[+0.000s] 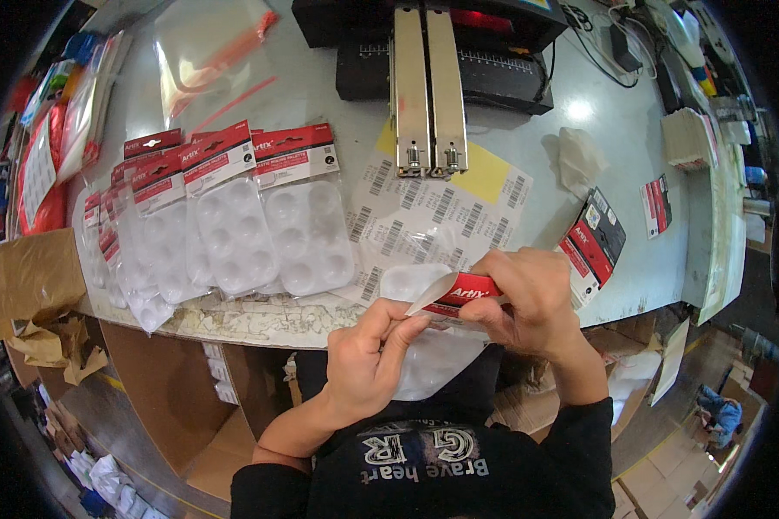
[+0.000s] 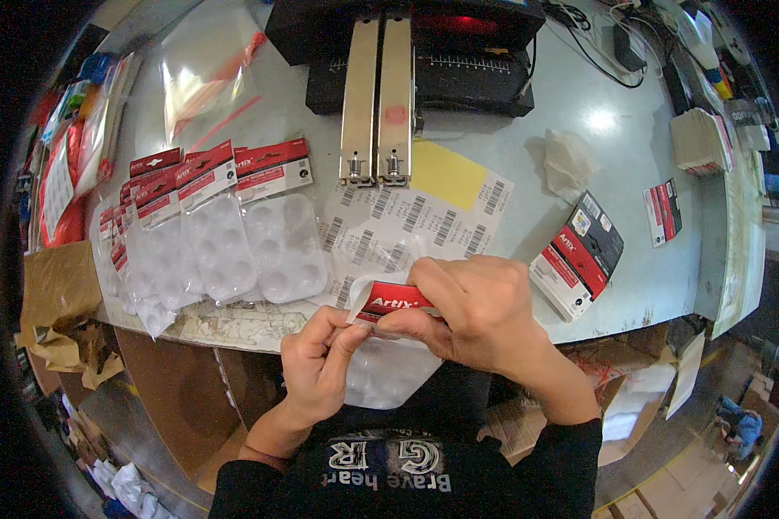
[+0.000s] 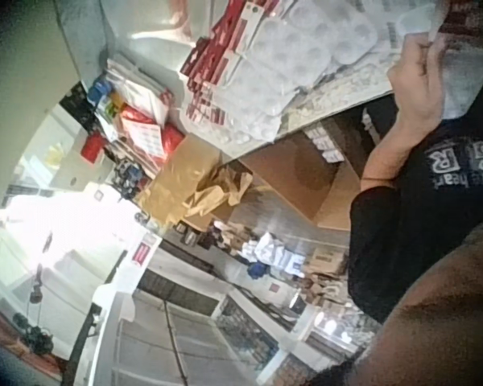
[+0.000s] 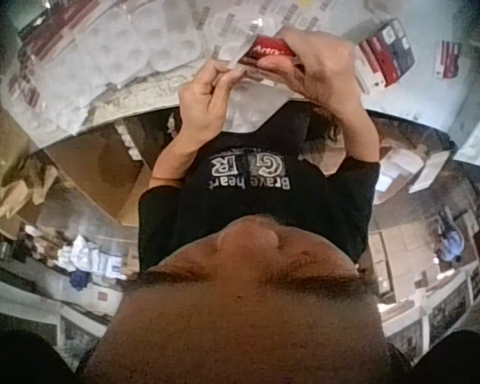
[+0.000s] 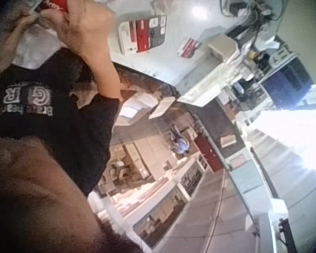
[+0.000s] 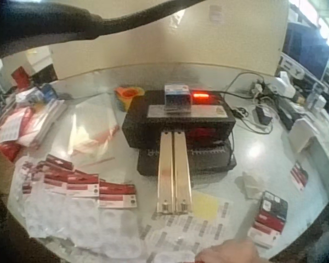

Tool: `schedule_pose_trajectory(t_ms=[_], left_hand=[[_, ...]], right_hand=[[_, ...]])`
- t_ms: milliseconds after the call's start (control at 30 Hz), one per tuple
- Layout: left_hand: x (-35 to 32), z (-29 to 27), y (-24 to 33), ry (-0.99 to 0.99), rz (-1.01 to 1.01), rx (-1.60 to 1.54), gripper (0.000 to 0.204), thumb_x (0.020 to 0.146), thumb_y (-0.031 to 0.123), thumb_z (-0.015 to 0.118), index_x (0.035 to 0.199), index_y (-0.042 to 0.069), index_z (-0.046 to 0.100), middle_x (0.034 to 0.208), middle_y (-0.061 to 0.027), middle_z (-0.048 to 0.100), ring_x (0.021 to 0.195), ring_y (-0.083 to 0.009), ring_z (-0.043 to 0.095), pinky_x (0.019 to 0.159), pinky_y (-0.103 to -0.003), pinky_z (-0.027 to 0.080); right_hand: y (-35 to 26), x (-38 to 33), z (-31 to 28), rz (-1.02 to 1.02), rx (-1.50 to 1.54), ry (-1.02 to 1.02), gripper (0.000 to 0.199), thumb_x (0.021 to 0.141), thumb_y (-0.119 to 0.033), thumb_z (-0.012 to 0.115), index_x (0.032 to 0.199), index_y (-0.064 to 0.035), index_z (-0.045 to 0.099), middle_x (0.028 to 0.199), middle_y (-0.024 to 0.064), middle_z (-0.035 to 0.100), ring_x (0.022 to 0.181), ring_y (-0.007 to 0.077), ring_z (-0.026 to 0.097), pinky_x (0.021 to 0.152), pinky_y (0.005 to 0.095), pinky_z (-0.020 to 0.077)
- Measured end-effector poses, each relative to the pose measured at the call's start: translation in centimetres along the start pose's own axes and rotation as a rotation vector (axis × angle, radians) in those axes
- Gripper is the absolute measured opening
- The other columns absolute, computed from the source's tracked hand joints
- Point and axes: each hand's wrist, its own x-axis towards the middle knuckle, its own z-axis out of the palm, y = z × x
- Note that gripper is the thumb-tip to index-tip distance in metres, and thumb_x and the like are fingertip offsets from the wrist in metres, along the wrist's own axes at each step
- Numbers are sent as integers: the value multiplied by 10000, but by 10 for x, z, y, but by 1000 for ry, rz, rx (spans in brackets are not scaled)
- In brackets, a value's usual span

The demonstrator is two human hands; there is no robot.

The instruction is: The person repeatedly picks up plastic mixing palettes and red Artix labels, inserts the palettes into clear plastic sleeves, and stacks the finished units on the table. The person also moves a cardboard box and a stack of labels aside to access items.

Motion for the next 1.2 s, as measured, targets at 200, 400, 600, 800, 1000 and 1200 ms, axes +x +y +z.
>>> schedule_pose_trajectory(t_ms=[200, 400, 600, 800, 1000, 1200], left_hand=[[-1, 4, 1, 31, 67, 129, 81, 900, 89, 615, 907, 12, 638, 586, -68, 591, 466, -98, 514, 460, -244, 402], [10, 0, -15, 321, 48, 9, 147, 916, 118, 606, 881, -20, 642, 644, -14, 583, 590, -38, 480, 527, -210, 392], [16, 1, -28, 388, 33, -108, 199, 941, 132, 580, 869, -46, 630, 701, 20, 575, 636, -29, 443, 551, -189, 355], [10, -2, -24, 378, -26, -16, 177, 937, 111, 568, 863, -43, 616, 675, 16, 549, 636, -28, 418, 546, -200, 349], [55, 4, -31, 343, 7, 38, 267, 984, 209, 466, 839, -7, 525, 659, -57, 478, 650, -117, 425, 607, -261, 373], [107, 1, -53, 323, 83, 3, 290, 993, 221, 438, 804, 5, 479, 661, -82, 456, 646, -155, 408, 622, -283, 371]], right_hand=[[6, -5, 10, 5, -34, 105, 340, 779, -323, 722, 642, -86, 521, 521, 34, 527, 411, 203, 521, 406, 299, 391], [17, -16, 10, 375, 402, 179, 208, 850, -190, 680, 831, 17, 669, 657, 117, 617, 475, 177, 588, 460, 264, 445], [13, -32, 15, 776, 936, -90, 192, 891, -117, 634, 901, 70, 676, 699, 90, 646, 547, 99, 602, 488, 233, 463], [12, -39, 16, 845, 1116, -73, 131, 856, -63, 633, 789, 50, 635, 658, 63, 617, 496, 82, 561, 432, 197, 402], [23, -6, 45, 1041, 1284, 185, 120, 847, -96, 632, 786, 2, 600, 619, 22, 555, 456, 87, 487, 423, 206, 348], [56, 15, 73, 849, 1363, 415, 148, 866, -133, 628, 788, -8, 616, 622, 27, 568, 511, 90, 502, 490, 234, 403]])
